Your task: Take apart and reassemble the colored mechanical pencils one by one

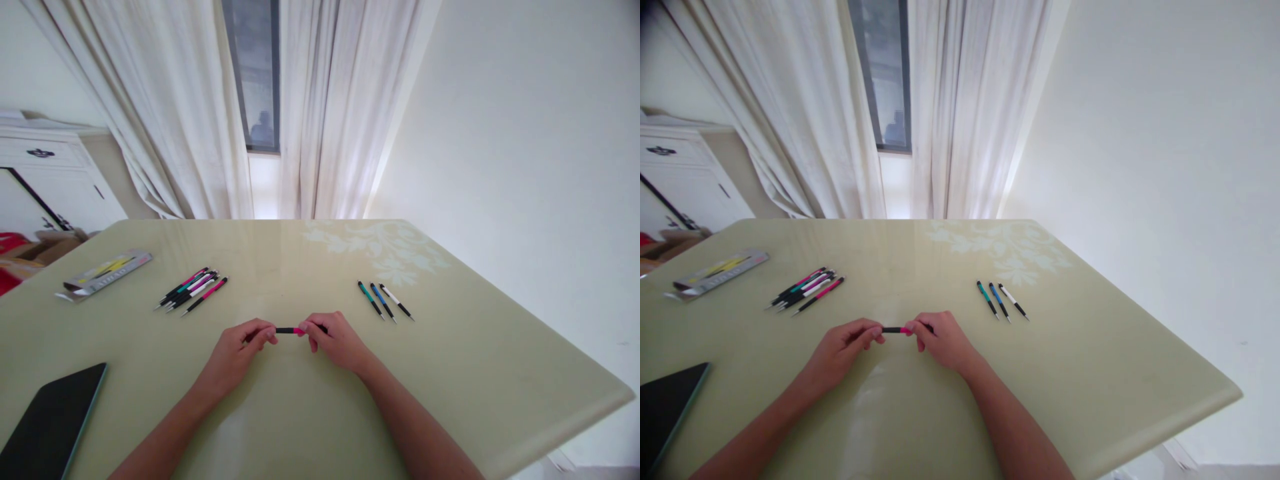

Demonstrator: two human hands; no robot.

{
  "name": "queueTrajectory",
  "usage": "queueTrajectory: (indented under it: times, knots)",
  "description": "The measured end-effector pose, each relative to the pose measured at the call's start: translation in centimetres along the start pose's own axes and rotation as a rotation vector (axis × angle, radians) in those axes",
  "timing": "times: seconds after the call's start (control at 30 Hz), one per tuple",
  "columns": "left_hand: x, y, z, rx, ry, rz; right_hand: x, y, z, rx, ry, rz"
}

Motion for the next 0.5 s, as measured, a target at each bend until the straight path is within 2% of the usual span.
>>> queueTrajectory:
  times: [0.17, 0.27, 0.37, 0.5]
  knots:
    - [-0.4, 0.2, 0.7, -0.074, -0.001, -0.028, -0.2, 0.0, -0.1, 0.010, -0.070, -0.009]
    - [-0.2, 0.2, 0.4, -0.043, -0.025, -0.004, -0.1, 0.0, -0.1, 0.007, -0.078, -0.005]
    - [-0.5, 0.2, 0.1, -0.002, -0.043, -0.044, -0.4, 0.0, -0.2, 0.021, -0.105, -0.027]
    - [-0.9, 0.3, 0.1, -0.020, -0.043, -0.068, -1.3, -0.1, -0.3, 0.000, -0.336, -0.109]
Point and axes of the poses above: each hand's wrist, its own y-axis away from the middle knuckle, its own z-axis out of the back of the hand, x = y × z, the point moved 10 cm from there along -y, towards the middle knuckle, and after that the axes turned 7 degrees about y, right-handed, at the moved point
